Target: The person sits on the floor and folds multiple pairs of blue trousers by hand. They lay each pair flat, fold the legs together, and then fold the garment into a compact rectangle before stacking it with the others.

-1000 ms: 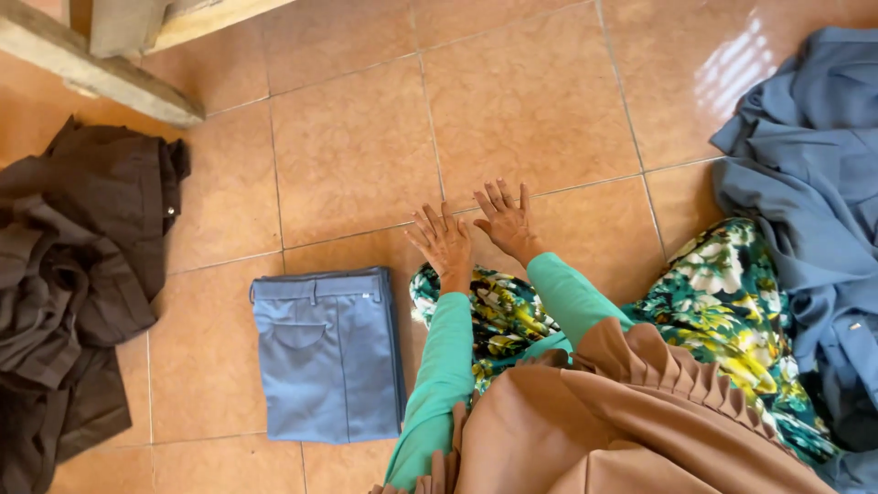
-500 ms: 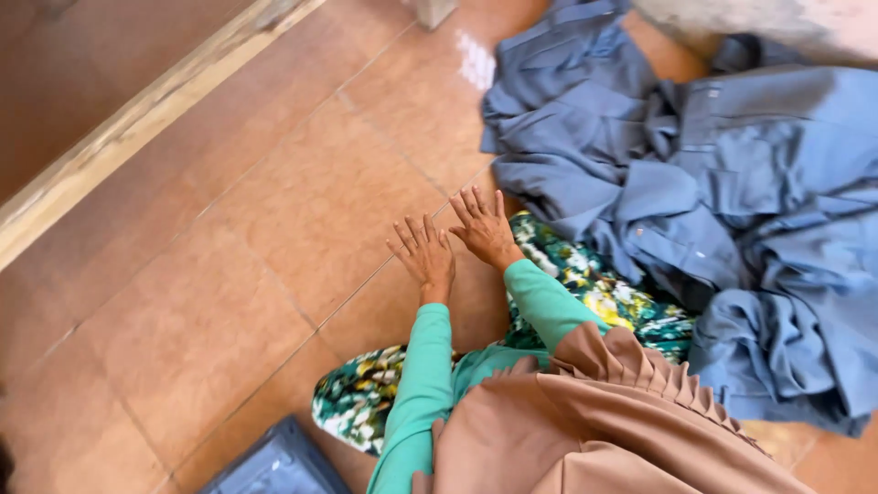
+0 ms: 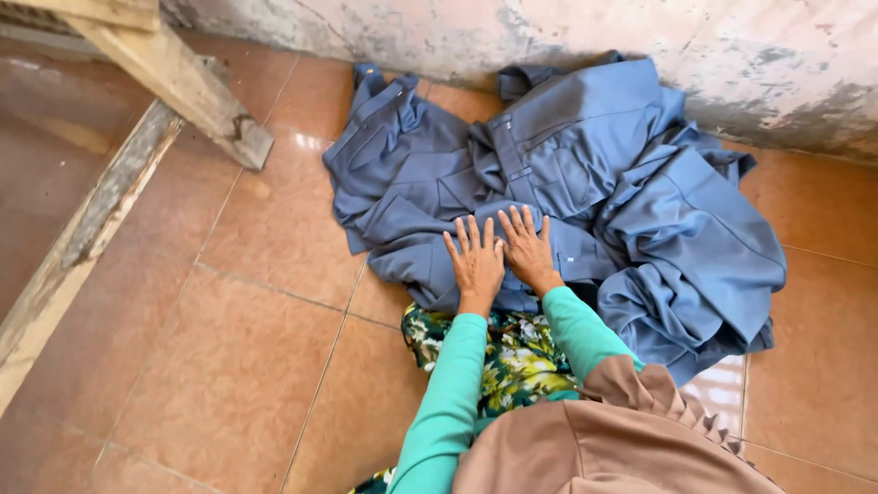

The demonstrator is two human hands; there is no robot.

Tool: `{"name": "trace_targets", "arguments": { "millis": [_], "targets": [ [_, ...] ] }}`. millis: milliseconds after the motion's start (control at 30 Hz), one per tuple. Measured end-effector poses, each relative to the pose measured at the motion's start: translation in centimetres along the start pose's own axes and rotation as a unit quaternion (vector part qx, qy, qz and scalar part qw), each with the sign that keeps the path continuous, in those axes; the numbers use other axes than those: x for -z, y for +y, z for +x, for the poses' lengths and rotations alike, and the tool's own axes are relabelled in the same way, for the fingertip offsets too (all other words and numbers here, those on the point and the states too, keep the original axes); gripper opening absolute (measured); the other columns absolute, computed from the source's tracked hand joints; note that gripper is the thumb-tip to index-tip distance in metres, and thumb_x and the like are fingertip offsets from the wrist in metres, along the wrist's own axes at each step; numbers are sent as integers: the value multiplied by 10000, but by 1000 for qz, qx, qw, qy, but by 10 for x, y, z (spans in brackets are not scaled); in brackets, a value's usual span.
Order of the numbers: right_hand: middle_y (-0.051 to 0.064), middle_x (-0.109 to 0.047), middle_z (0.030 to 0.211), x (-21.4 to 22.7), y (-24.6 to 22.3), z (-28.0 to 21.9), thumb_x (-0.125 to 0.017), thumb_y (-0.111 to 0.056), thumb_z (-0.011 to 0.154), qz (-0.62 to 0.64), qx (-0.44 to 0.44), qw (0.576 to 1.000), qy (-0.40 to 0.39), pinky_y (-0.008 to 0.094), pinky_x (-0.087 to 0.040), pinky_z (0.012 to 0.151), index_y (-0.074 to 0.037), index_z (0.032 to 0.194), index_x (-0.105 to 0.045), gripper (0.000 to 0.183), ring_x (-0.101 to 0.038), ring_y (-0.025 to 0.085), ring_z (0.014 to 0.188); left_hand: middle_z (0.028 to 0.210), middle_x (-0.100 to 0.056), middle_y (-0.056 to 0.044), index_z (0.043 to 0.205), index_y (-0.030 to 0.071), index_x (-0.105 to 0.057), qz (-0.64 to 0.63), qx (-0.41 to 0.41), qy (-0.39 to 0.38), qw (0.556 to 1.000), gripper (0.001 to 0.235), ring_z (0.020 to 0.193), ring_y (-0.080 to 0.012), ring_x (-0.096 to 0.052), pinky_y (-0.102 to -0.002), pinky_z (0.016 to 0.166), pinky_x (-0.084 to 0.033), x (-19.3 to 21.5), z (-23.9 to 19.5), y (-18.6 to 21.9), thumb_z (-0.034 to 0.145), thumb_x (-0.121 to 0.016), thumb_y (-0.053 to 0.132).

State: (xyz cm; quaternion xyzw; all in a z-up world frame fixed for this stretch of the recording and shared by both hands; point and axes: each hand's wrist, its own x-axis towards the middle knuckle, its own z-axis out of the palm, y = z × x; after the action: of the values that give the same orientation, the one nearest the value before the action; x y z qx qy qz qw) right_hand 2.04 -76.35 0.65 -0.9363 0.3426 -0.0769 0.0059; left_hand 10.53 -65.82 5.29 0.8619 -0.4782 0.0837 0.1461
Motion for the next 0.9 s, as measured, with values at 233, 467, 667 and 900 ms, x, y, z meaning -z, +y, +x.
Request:
{"name": "trace_targets", "arguments": {
  "millis": [233,467,667,900],
  "targets": [
    [73,-278,1696,-16,79,28,-404,-233,1022,2,-13,999,43,694,-170,1189,-245,1640,-273,632,-207,342,1566,1587,-424,-164,1537,246,-419,-83,-78,-89,990,528,1528,-406,-273,-643,1217,-176,-58,27,48,1036,-380,407],
    [85,-394,1654,-20,130,120,-469,-157,984,-51,30,992,108,659,-173,1218,-261,1563,-440,589,-254,314,1580,1533,-466,-137,1508,224,-439,-155,-34,-168,973,514,1452,-373,-406,-589,1145,-323,-92,61,54,1079,-306,473],
    [100,-394,1644,-39,142,249,-667,-272,931,-38,18,997,59,679,-361,1008,-293,1487,-495,583,-303,334,1536,1216,-678,-14,1295,319,-630,-261,48,-162,951,419,1164,-275,-662,-464,915,-557,-120,97,36,1089,-336,536],
    [277,-714,941,-84,132,360,-571,-105,933,-235,-53,965,-101,540,-477,516,-63,972,-803,239,-614,526,890,1112,-745,-183,1316,284,-659,-338,177,-247,891,479,1124,-429,-681,-564,962,-530,-83,165,11,1060,-352,549]
  ]
}}
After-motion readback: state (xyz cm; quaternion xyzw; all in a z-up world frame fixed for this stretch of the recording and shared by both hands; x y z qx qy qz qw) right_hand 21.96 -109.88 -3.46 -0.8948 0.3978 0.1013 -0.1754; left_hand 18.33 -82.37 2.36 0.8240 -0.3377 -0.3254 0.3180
